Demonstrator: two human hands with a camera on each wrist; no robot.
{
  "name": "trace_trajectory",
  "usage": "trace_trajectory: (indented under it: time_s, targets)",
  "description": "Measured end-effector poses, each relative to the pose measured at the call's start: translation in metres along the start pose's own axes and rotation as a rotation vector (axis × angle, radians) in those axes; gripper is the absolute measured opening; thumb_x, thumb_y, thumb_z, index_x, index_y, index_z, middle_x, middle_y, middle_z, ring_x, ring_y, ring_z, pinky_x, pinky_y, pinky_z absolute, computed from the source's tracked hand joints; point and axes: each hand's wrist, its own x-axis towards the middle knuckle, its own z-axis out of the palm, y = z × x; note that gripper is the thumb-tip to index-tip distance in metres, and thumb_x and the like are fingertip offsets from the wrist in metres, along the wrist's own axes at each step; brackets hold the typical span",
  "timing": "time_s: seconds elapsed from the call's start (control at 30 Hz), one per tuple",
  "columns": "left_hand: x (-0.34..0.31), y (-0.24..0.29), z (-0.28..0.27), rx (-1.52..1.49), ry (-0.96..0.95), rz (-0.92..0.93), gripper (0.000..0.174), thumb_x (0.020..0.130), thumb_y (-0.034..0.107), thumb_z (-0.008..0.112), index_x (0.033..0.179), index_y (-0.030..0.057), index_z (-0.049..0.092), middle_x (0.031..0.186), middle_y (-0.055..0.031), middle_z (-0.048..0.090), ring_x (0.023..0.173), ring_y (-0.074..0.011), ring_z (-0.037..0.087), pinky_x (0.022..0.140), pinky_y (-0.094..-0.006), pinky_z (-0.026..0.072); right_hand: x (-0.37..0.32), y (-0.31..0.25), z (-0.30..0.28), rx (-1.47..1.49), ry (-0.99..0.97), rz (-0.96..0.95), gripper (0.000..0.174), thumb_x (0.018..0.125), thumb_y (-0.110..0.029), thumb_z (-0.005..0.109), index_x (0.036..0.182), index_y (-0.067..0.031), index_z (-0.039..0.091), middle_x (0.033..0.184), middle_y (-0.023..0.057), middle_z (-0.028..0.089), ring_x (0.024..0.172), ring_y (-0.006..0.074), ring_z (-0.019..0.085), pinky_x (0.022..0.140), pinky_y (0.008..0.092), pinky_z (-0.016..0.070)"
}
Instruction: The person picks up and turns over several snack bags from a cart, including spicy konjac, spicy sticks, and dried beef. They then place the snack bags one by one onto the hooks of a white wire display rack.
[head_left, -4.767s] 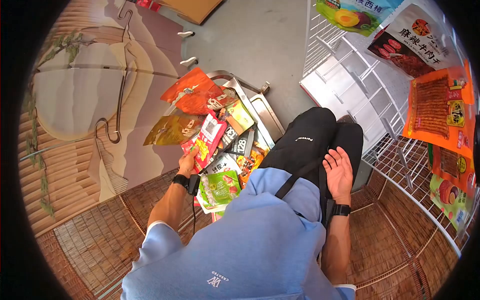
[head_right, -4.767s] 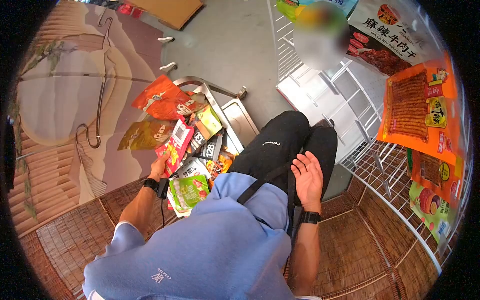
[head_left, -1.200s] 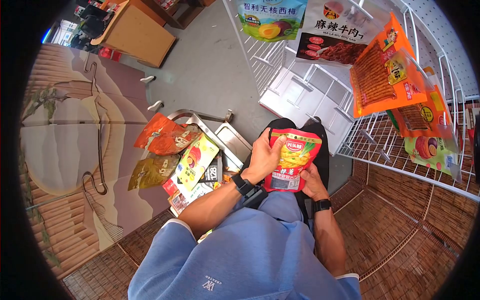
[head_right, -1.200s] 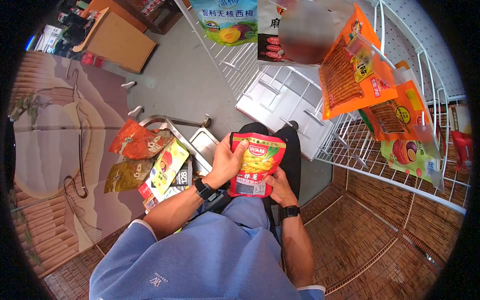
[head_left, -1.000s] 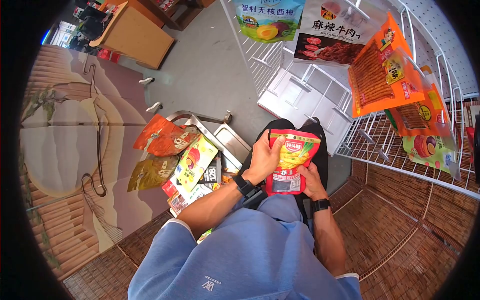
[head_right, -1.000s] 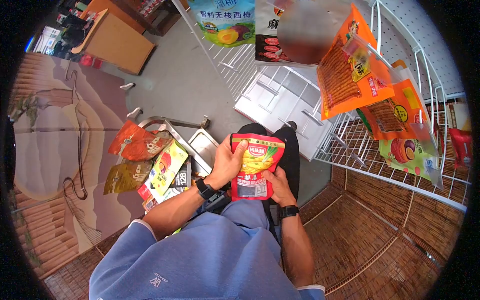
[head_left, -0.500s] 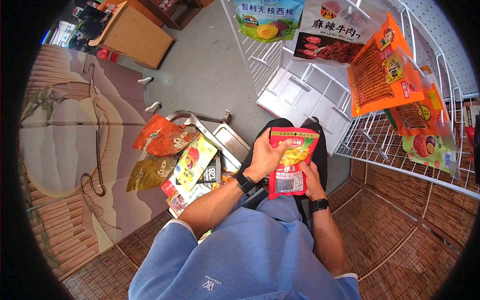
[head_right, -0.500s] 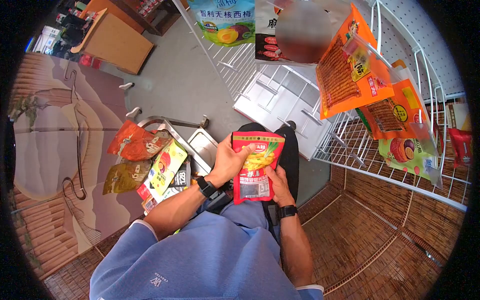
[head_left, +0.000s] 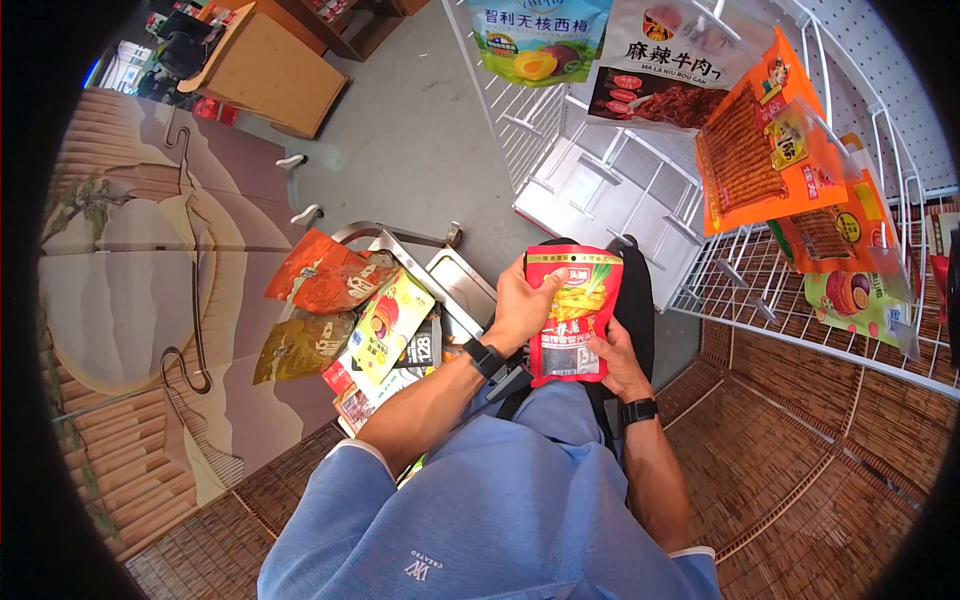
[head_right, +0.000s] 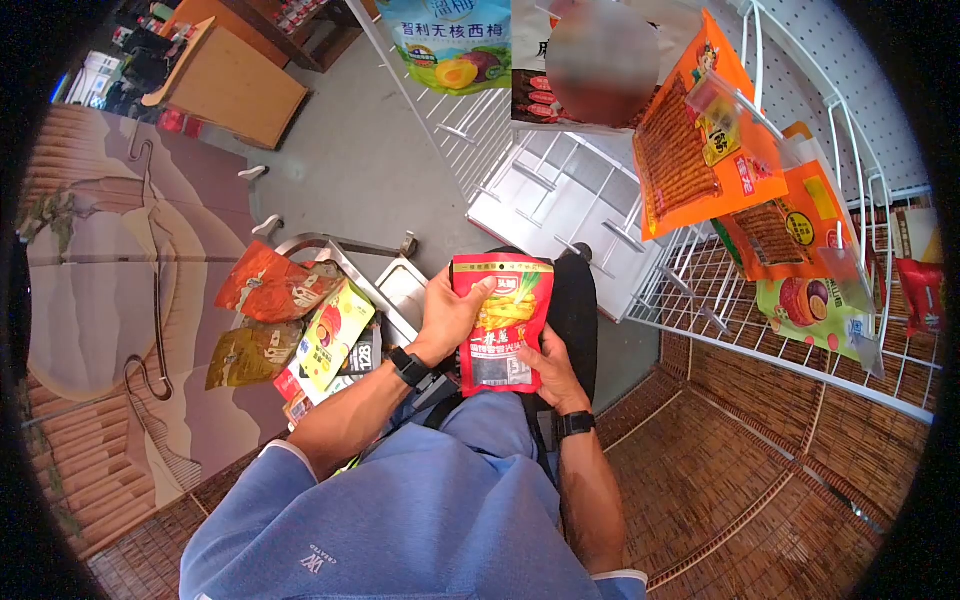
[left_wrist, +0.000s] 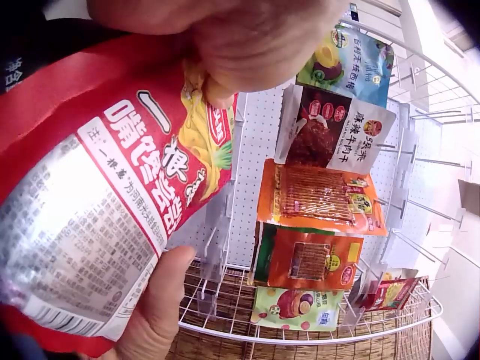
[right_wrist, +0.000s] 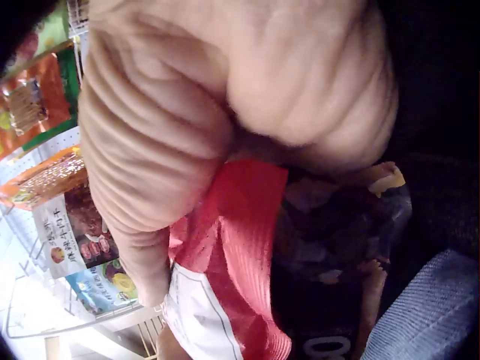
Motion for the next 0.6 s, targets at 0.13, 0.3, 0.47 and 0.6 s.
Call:
trace_trajectory:
  time_s: [0.13, 0.3, 0.47, 0.6]
  targets:
    - [-0.006, 0.014, 0.003, 0.037, -0.001, -0.024, 0.025, 0.095, 0.008, 0.073, 0.117, -0.0016, 0.066, 0.104, -0.0095, 0.076, 0.090, -0.0119, 0.071, 0.080, -0.0293, 0.0584, 0.001, 0.000, -0.001, -0.025, 0.040, 0.021, 0.067, 0.090, -0.011, 0.079, 0.146, -0.0019, 0.044, 0.136, 0.0115, 0.061, 0.119, 0.0222, 0.065, 0.101, 0.0390, 0.0557]
    - [-0.008, 0.015, 0.004, 0.030, -0.032, -0.024, 0.024, 0.096, 0.008, 0.071, 0.118, -0.0013, 0.066, 0.104, -0.0091, 0.076, 0.091, -0.0113, 0.071, 0.080, -0.0291, 0.0578, 0.002, 0.003, -0.005, -0.034, 0.053, 0.002, 0.059, 0.092, -0.014, 0.077, 0.141, -0.0008, 0.048, 0.133, 0.0126, 0.064, 0.115, 0.0225, 0.067, 0.099, 0.0392, 0.0568]
    - [-0.006, 0.005, 0.004, 0.047, -0.028, 0.024, 0.022, 0.097, 0.010, 0.073, 0.113, -0.0032, 0.066, 0.102, -0.0091, 0.076, 0.088, -0.0100, 0.070, 0.077, -0.0277, 0.0587, 0.001, 0.006, -0.007, -0.016, 0.083, -0.020, 0.050, 0.094, -0.015, 0.075, 0.137, -0.0009, 0.053, 0.129, 0.0125, 0.066, 0.112, 0.0220, 0.068, 0.098, 0.0381, 0.0574]
    - [-0.006, 0.007, 0.005, 0.058, -0.031, 0.033, 0.021, 0.097, 0.011, 0.072, 0.112, -0.0029, 0.067, 0.102, -0.0089, 0.076, 0.088, -0.0101, 0.070, 0.078, -0.0277, 0.0586, 0.003, 0.010, -0.014, -0.010, 0.090, -0.022, 0.048, 0.097, -0.017, 0.072, 0.137, -0.0005, 0.053, 0.130, 0.0127, 0.066, 0.112, 0.0216, 0.068, 0.098, 0.0379, 0.0574]
